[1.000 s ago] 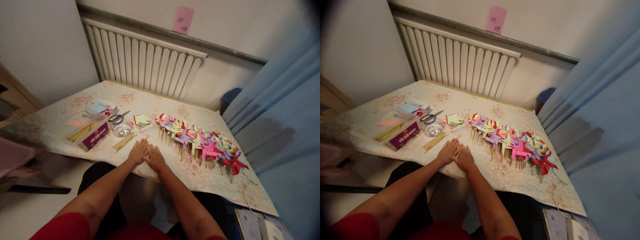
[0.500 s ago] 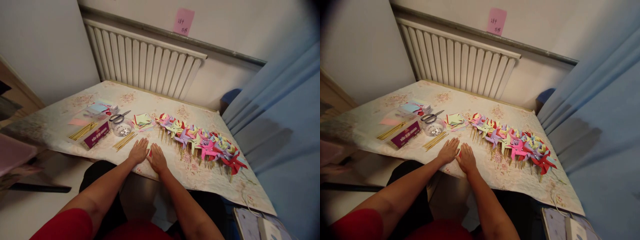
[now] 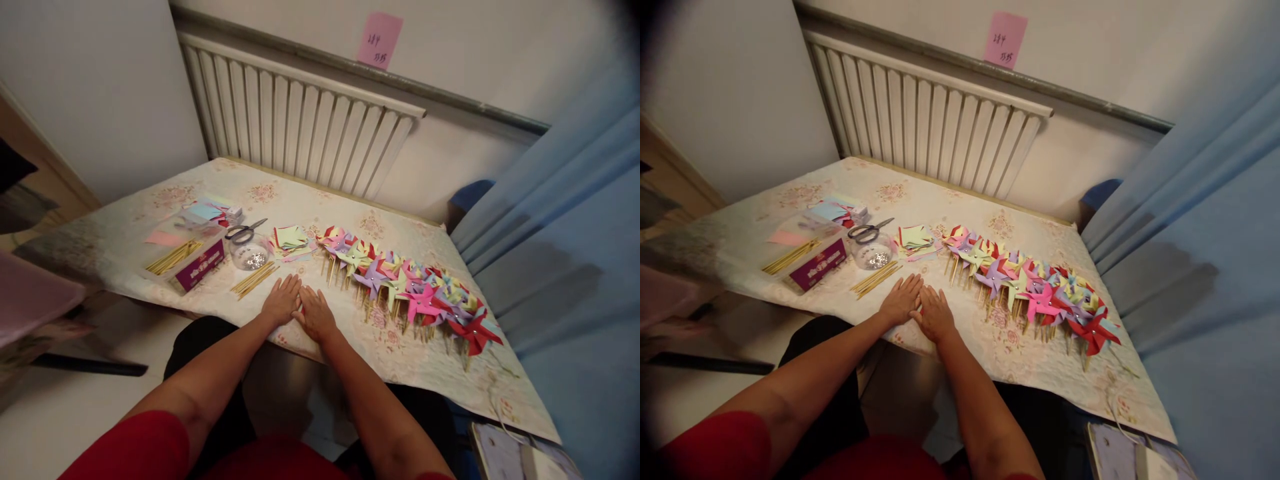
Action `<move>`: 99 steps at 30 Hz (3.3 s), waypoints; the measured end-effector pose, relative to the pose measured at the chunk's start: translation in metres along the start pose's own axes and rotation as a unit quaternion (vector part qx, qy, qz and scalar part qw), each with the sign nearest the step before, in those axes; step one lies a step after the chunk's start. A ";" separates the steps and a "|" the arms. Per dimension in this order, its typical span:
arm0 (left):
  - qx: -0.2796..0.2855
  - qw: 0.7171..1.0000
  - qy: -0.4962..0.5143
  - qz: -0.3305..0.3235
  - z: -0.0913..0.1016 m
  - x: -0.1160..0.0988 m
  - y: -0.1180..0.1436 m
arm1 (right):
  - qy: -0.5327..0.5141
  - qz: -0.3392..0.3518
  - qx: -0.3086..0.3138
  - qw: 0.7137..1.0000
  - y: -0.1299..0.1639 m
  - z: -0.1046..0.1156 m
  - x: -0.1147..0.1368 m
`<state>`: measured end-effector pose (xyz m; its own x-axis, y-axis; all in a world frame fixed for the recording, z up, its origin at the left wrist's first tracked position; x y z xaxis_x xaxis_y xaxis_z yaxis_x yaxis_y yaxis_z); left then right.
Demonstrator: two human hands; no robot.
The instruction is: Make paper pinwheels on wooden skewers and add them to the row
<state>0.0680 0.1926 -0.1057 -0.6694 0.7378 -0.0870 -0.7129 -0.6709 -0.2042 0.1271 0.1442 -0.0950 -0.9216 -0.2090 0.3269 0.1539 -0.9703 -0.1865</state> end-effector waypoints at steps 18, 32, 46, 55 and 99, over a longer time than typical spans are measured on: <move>-0.004 1.000 -0.009 -0.007 -0.003 0.006 0.010 | 0.021 -0.017 -0.027 0.999 0.000 0.000 -0.004; -0.007 0.999 -0.031 0.009 0.000 0.016 0.026 | 0.035 -0.015 -0.027 0.999 0.001 -0.002 -0.004; -0.003 1.000 -0.019 0.010 0.001 0.023 0.030 | 0.038 0.039 -0.005 0.999 0.021 0.006 0.015; 0.009 1.000 0.001 0.019 0.000 0.024 0.029 | 0.068 0.055 0.018 0.996 0.046 0.001 0.025; 0.000 0.999 0.016 0.032 0.004 0.023 0.030 | -0.032 -0.039 -0.072 0.996 0.082 0.013 0.027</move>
<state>0.0307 0.1890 -0.1098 -0.7066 0.6954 -0.1311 -0.6689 -0.7168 -0.1971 0.1191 0.0570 -0.0897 -0.9036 -0.1460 0.4027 0.0259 -0.9571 -0.2887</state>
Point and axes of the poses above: each hand's wrist, its own y-axis away from the middle knuckle, its own z-axis out of the back of the hand, x = y × z, the point moved 10 cm from there along -y, towards the middle knuckle, and after that the axes turned 12 degrees about -z, right-handed, at the moved point
